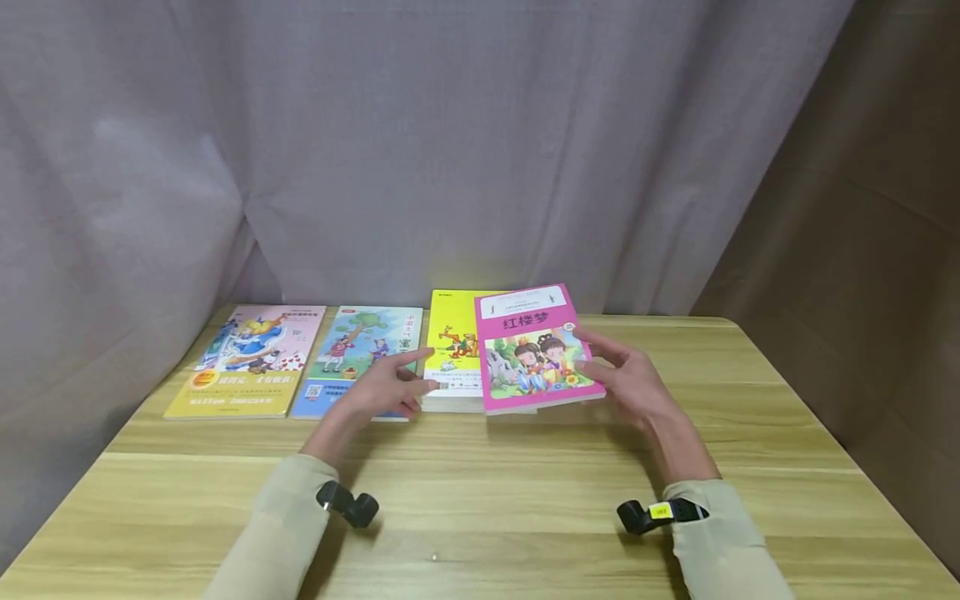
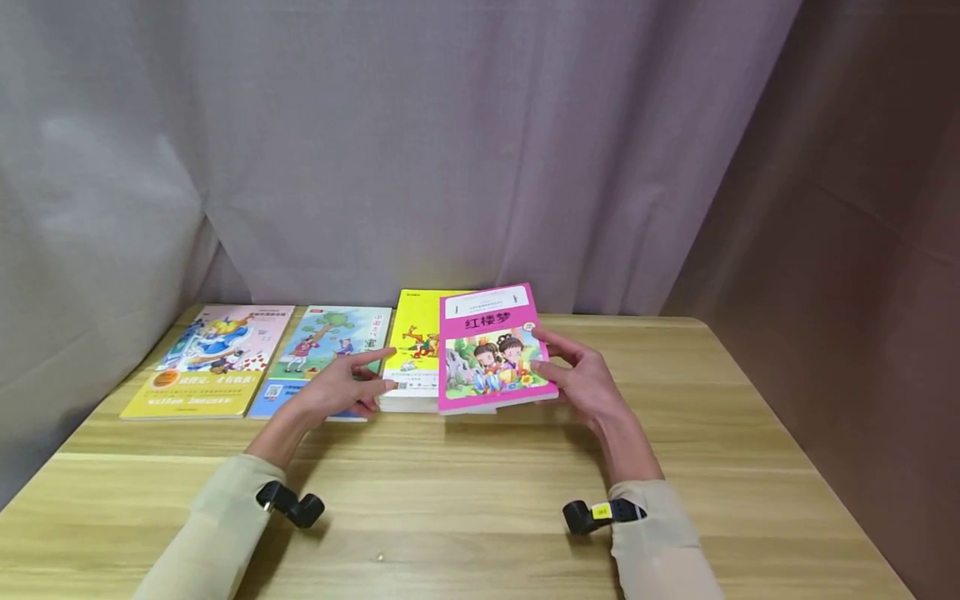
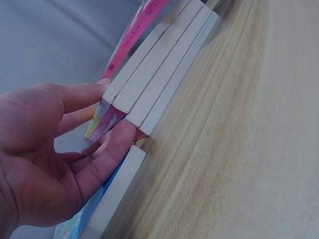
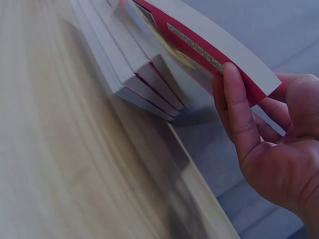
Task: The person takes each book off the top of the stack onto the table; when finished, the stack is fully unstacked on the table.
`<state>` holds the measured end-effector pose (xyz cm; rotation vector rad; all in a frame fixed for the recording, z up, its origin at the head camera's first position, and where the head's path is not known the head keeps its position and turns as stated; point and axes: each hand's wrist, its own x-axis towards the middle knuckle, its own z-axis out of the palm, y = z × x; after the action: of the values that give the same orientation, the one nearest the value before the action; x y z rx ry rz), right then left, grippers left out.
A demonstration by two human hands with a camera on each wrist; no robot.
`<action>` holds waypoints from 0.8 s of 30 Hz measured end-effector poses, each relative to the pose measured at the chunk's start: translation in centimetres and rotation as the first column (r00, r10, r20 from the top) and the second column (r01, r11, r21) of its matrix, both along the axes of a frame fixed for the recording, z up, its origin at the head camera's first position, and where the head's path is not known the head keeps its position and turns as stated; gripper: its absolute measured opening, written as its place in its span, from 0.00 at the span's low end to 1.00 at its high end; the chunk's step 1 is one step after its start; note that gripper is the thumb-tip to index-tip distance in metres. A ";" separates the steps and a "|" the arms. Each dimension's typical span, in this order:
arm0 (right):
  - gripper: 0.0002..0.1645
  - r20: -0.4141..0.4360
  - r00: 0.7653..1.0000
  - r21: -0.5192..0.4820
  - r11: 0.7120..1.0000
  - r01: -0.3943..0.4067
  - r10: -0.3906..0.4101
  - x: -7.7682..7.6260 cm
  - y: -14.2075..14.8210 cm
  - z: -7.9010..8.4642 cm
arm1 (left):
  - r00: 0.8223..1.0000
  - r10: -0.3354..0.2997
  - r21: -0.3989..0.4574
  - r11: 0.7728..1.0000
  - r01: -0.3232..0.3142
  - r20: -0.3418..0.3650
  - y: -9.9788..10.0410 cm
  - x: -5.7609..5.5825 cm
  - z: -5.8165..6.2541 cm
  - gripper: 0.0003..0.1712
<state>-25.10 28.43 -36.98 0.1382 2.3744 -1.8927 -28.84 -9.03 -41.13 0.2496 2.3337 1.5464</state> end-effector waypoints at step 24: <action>0.43 -0.044 0.990 -0.031 0.991 0.132 -0.133 0.7 6.4 1.4 | 0.999 -0.029 0.053 0.998 0.030 -0.023 -0.3 0.1 -0.1 0.40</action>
<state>-24.39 34.86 -35.62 0.2590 2.4234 -2.0072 -28.74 -9.35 -41.24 0.3144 2.2975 1.6014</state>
